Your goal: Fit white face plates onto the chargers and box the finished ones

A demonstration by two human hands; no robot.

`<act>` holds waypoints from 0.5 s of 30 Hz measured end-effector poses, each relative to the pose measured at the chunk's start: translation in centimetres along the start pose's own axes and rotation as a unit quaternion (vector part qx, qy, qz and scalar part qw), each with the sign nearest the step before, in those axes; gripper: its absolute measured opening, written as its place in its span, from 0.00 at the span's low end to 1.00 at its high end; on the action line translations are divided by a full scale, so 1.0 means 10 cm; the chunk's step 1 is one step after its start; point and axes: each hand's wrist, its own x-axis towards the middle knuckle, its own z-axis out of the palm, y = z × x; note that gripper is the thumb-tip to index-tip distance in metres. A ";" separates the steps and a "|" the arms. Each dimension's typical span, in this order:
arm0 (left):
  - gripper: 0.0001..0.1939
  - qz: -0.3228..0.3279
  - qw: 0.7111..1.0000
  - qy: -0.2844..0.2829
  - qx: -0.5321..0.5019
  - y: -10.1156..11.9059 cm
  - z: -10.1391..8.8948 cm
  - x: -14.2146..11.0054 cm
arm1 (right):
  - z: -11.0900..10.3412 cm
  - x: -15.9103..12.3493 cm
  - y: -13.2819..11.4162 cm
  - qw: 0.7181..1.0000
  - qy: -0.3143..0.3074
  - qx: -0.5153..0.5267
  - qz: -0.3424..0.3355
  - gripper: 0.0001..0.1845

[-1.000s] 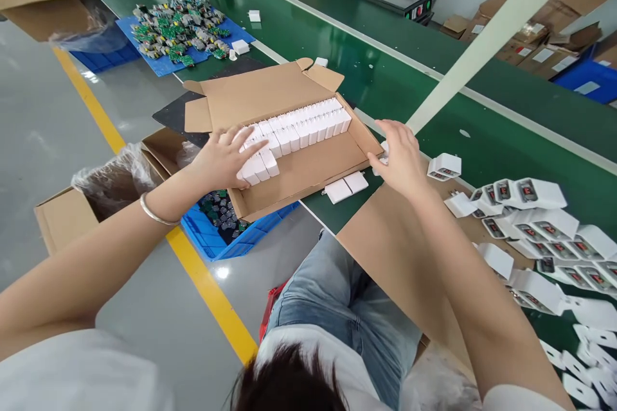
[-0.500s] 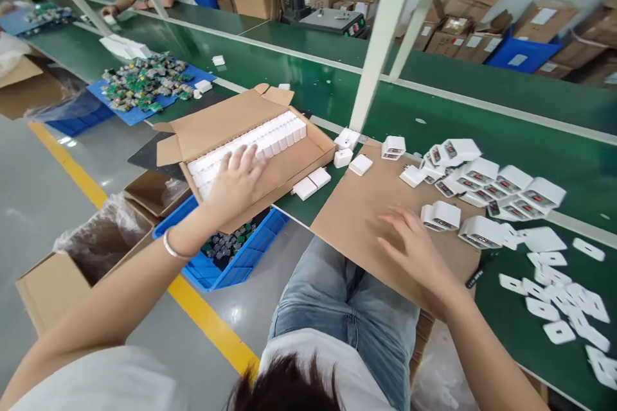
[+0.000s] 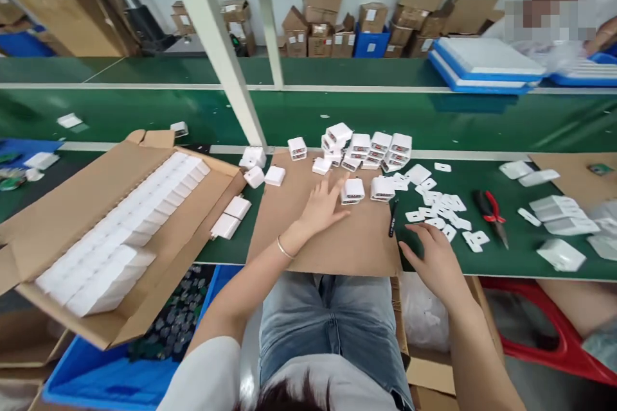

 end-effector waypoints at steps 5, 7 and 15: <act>0.42 0.103 0.994 -0.038 -0.028 -0.13 0.17 0.35 | 0.08 -0.04 0.33 0.995 0.038 -0.052 0.070 0.24; 0.36 0.099 0.993 -0.055 0.011 -0.21 0.14 0.34 | 0.08 0.01 0.49 0.987 0.076 -0.099 0.101 0.25; 0.33 0.007 0.991 -0.010 0.130 -0.49 -0.14 0.03 | 0.00 0.44 0.88 0.988 0.016 -0.152 0.035 0.24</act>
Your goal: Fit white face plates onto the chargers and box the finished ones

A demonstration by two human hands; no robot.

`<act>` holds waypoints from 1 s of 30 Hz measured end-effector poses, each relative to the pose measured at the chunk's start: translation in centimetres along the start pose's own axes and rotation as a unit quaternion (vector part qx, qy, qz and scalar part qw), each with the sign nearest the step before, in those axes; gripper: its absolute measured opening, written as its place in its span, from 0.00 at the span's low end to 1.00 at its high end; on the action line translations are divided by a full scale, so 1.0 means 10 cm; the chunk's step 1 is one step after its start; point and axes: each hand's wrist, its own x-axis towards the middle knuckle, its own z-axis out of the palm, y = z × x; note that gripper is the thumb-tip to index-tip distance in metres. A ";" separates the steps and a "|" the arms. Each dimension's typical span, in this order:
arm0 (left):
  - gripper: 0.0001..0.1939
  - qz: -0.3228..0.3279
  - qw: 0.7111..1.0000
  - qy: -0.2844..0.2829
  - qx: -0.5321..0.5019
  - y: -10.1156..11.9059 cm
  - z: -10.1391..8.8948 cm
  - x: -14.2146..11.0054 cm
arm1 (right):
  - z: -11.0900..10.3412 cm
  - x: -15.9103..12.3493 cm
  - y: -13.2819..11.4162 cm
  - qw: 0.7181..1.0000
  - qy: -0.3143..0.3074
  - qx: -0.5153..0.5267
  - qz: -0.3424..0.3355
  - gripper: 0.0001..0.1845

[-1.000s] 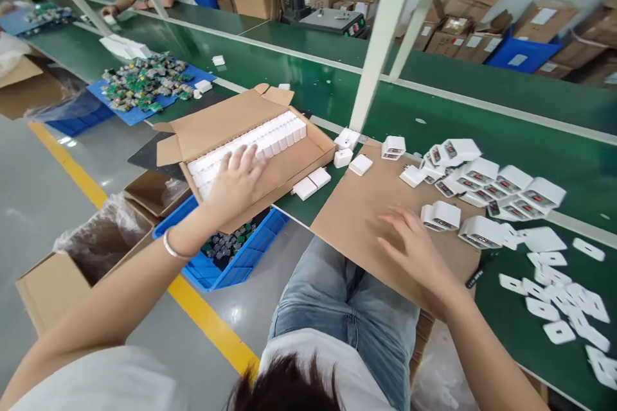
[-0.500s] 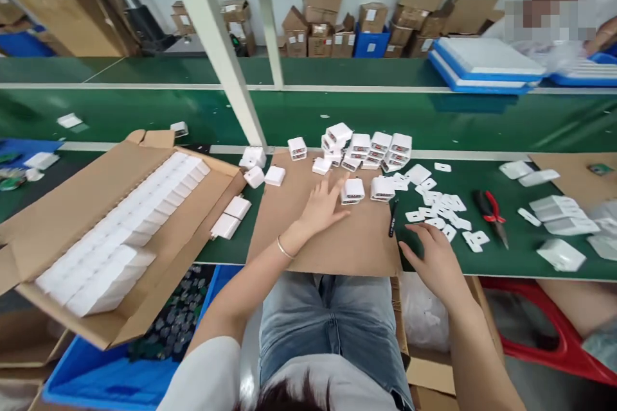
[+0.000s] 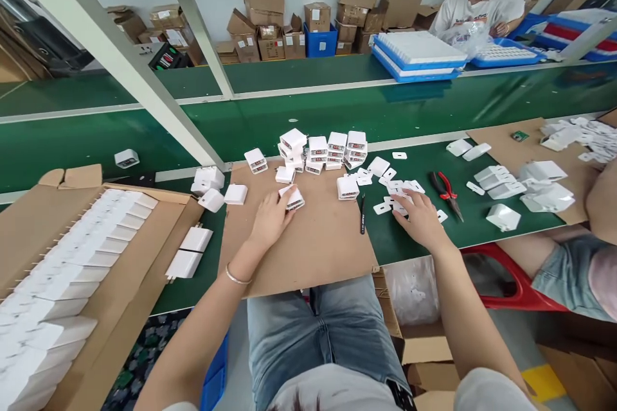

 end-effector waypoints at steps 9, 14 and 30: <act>0.27 -0.069 0.994 0.077 0.042 -0.06 -0.16 -0.45 | 0.07 0.36 0.25 0.993 0.025 0.108 -0.049 0.13; 0.24 -0.138 0.953 0.115 -0.245 0.10 -0.21 -0.63 | -0.26 0.27 -0.21 0.973 0.070 0.215 0.032 0.13; 0.29 -0.074 0.867 0.101 -0.482 0.78 -0.50 -0.90 | -0.77 0.00 -1.86 0.880 0.043 0.453 -0.134 0.14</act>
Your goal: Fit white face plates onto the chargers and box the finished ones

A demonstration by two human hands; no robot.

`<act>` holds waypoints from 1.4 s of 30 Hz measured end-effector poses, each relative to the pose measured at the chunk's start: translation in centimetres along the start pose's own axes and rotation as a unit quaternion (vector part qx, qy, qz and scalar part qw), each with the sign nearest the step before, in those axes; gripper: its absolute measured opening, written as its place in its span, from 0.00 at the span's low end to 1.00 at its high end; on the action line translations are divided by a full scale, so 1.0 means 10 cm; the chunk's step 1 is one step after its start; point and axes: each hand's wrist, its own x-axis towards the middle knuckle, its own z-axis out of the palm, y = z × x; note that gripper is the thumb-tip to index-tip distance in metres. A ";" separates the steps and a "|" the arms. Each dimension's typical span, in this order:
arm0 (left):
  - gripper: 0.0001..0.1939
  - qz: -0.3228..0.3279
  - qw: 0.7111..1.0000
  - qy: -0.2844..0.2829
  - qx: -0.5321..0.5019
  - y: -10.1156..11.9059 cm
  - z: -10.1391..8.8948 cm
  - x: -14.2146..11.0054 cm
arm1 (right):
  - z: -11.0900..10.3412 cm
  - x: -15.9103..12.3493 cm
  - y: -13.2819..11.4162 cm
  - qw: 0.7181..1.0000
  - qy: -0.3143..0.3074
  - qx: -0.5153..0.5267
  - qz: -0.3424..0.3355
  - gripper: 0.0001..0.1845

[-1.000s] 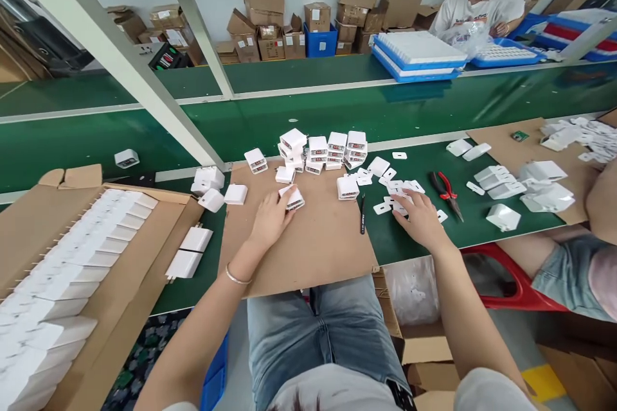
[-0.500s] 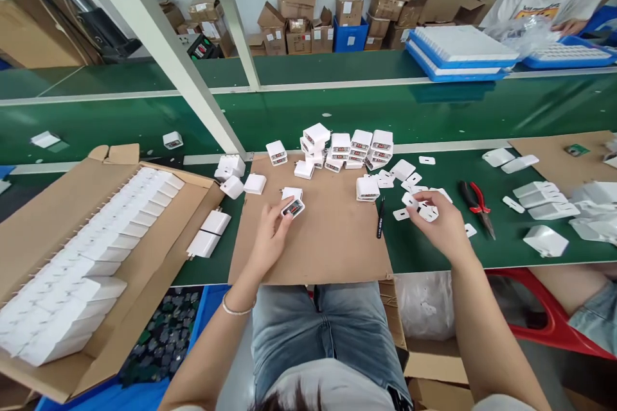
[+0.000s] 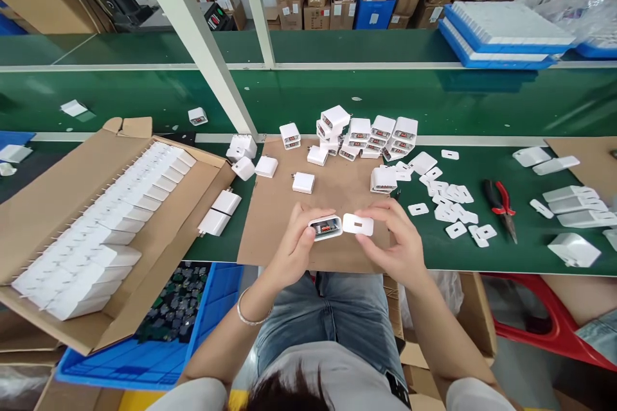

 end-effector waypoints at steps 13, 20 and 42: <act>0.25 -0.085 0.990 0.005 -0.113 -0.26 0.02 -0.10 | 0.32 -0.12 0.60 0.989 -0.030 -0.138 0.049 0.13; 0.14 -0.094 0.981 0.001 0.171 -0.40 -0.13 -0.11 | 0.52 -0.20 0.88 0.974 -0.053 -0.208 0.068 0.13; 0.15 0.026 0.931 0.204 0.303 -0.57 -0.17 -0.15 | 0.47 -0.18 0.84 0.977 -0.055 -0.186 0.084 0.12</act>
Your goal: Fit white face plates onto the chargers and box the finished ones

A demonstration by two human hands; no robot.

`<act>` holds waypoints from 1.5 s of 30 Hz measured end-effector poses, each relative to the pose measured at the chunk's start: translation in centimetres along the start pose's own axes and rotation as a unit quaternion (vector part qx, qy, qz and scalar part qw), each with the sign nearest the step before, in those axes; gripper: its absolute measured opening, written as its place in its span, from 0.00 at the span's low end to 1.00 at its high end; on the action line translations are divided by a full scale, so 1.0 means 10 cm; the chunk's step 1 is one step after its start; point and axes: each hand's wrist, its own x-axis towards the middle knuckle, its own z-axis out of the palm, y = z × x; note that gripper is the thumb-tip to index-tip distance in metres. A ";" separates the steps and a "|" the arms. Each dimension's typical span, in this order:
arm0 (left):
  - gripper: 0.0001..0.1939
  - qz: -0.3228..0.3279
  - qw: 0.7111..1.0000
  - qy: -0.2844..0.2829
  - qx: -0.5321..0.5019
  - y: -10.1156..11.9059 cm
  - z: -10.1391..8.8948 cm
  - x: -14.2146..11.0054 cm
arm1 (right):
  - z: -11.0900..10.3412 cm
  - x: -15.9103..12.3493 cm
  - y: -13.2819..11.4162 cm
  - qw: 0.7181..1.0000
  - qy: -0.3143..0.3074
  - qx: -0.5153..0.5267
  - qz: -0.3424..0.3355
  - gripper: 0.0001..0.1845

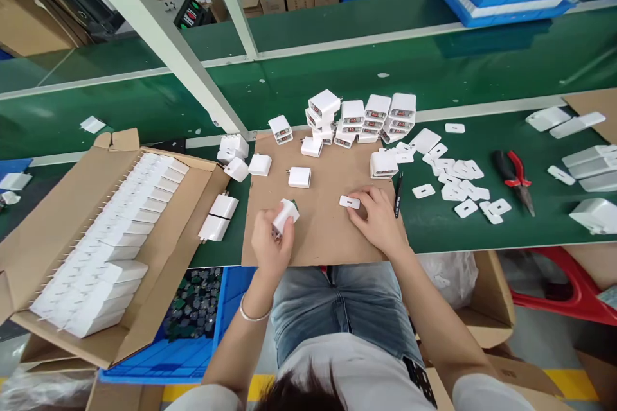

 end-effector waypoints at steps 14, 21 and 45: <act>0.14 -0.150 0.963 -0.182 -0.134 0.20 -0.15 0.30 | -0.10 0.00 -0.21 0.996 -0.029 0.059 -0.055 0.31; 0.16 -0.176 0.935 -0.226 -0.209 0.23 -0.04 0.25 | 0.01 0.07 -0.42 0.988 -0.066 0.031 -0.137 0.24; 0.33 -0.237 0.866 -0.234 -0.373 0.39 -0.14 0.00 | 0.09 0.00 -0.53 0.987 -0.015 0.016 -0.160 0.19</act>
